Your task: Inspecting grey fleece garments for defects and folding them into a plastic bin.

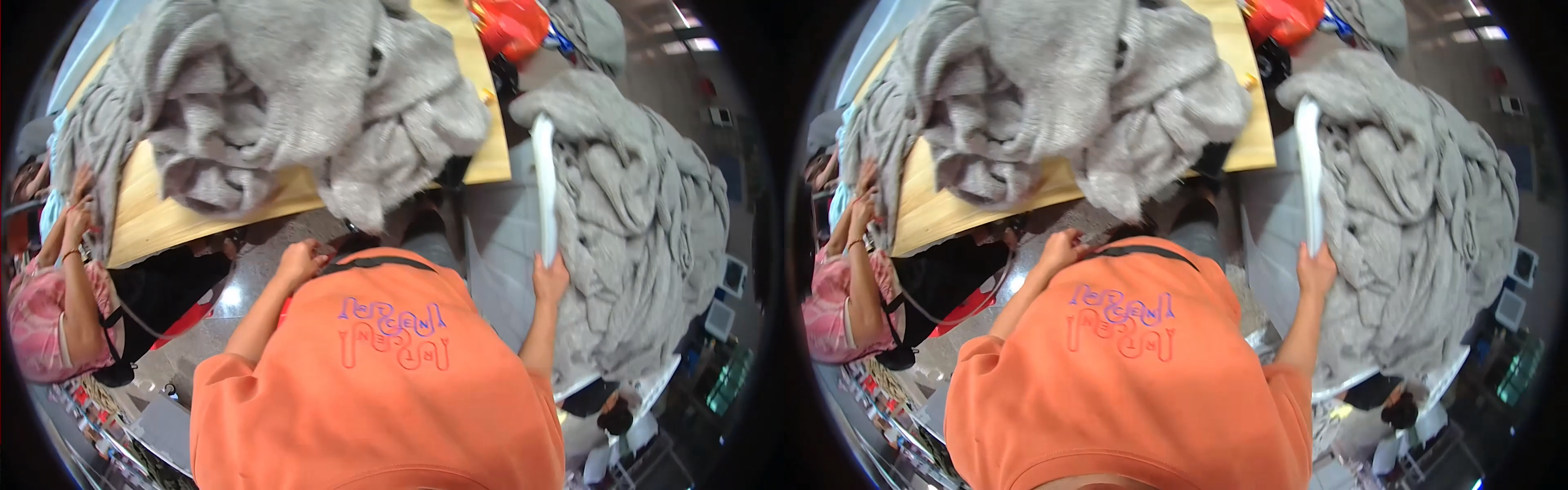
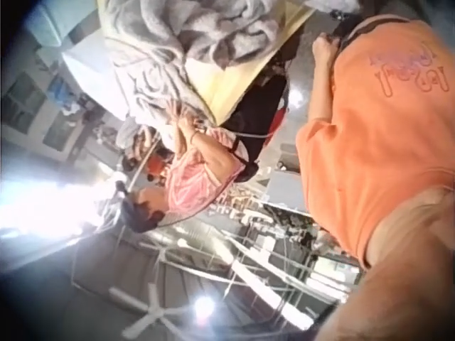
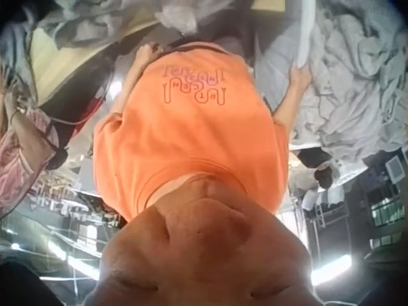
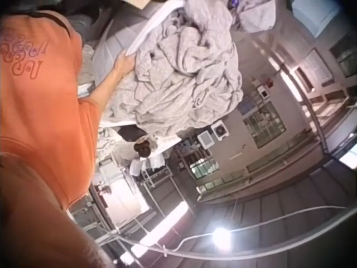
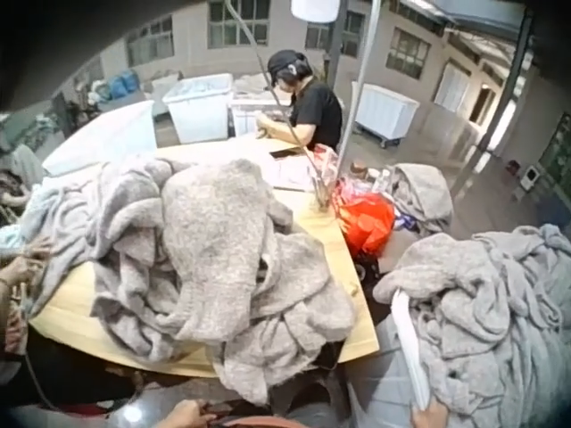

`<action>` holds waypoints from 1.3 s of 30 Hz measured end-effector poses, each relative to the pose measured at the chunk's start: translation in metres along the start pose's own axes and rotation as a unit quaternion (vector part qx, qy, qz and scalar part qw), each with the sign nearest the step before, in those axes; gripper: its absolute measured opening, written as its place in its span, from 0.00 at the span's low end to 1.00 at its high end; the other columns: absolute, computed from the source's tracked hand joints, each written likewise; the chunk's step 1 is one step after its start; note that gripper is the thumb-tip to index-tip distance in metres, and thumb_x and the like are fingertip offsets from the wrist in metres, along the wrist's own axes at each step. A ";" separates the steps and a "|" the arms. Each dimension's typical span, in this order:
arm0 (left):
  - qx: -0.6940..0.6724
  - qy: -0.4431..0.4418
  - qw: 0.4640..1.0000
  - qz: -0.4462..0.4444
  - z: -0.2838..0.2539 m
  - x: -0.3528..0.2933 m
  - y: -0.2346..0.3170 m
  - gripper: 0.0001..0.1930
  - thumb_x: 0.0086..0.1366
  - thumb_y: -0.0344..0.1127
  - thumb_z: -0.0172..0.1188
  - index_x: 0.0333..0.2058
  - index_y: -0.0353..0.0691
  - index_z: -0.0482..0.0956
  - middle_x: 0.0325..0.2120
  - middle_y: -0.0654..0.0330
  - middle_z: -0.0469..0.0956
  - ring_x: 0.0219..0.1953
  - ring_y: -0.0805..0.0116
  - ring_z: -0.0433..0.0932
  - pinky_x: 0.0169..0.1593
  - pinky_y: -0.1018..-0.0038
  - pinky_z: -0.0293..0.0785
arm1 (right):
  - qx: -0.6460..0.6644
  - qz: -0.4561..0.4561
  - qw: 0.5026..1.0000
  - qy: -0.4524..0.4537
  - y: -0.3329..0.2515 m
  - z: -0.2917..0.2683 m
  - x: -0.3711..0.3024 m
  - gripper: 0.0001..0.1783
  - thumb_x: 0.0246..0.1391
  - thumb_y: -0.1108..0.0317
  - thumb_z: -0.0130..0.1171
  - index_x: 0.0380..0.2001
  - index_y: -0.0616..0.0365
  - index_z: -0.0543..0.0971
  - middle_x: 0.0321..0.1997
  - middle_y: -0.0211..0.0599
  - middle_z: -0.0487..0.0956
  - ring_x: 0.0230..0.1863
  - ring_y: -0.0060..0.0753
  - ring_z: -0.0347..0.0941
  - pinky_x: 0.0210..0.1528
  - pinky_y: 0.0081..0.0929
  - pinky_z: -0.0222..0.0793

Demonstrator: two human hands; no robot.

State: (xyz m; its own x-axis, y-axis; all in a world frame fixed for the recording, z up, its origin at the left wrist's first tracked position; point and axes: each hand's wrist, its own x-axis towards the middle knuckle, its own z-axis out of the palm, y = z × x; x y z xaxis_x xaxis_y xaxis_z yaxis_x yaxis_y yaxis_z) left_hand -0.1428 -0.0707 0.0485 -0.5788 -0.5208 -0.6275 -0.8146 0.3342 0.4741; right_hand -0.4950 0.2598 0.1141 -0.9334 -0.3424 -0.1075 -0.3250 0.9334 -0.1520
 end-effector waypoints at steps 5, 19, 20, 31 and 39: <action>-0.074 0.298 0.919 0.248 -0.050 0.000 0.047 0.13 0.47 0.27 0.62 0.34 0.34 0.75 0.29 0.52 0.76 0.29 0.58 0.76 0.34 0.69 0.73 | 0.001 -0.096 0.987 0.127 0.010 0.009 -0.002 0.26 0.42 0.61 0.60 0.44 0.64 0.70 0.43 0.58 0.72 0.45 0.57 0.68 0.45 0.39 0.65; 0.102 0.637 0.764 0.006 -0.339 0.087 0.036 0.30 0.44 0.24 0.51 0.51 0.39 0.63 0.51 0.45 0.62 0.53 0.48 0.61 0.54 0.60 0.57 | 0.094 -0.374 0.891 0.240 -0.115 0.001 0.018 0.15 0.43 0.73 0.56 0.37 0.64 0.72 0.35 0.48 0.74 0.37 0.48 0.70 0.39 0.35 0.66; 0.010 0.620 0.784 0.008 -0.353 0.098 0.010 0.24 0.46 0.25 0.49 0.46 0.36 0.68 0.42 0.43 0.68 0.47 0.46 0.66 0.50 0.60 0.61 | 0.171 -0.371 0.895 0.177 -0.140 0.005 0.024 0.14 0.42 0.75 0.56 0.36 0.65 0.73 0.34 0.47 0.74 0.35 0.46 0.70 0.38 0.34 0.67; 0.091 0.795 0.560 0.216 -0.613 -0.060 -0.035 0.05 0.49 0.31 0.50 0.22 0.36 0.72 0.17 0.51 0.71 0.22 0.55 0.72 0.23 0.64 0.67 | 0.345 -0.359 0.864 -0.070 -0.233 0.027 0.043 0.10 0.42 0.77 0.55 0.33 0.63 0.73 0.27 0.44 0.74 0.27 0.41 0.72 0.29 0.30 0.68; 0.129 0.155 0.867 0.456 -0.235 0.095 0.095 0.10 0.38 0.29 0.55 0.24 0.37 0.67 0.24 0.52 0.71 0.30 0.54 0.73 0.31 0.65 0.70 | 0.348 -0.249 0.892 -0.146 -0.268 0.053 -0.041 0.10 0.43 0.75 0.55 0.33 0.62 0.73 0.28 0.45 0.74 0.27 0.45 0.72 0.28 0.33 0.68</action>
State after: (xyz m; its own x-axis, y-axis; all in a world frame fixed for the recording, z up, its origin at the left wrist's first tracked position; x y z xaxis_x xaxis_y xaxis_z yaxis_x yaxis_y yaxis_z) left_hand -0.2666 -0.2732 0.1791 -0.9813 -0.1199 0.1506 -0.0275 0.8617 0.5067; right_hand -0.3617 0.0179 0.1076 -0.5863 -0.8047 -0.0928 -0.4200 0.4000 -0.8146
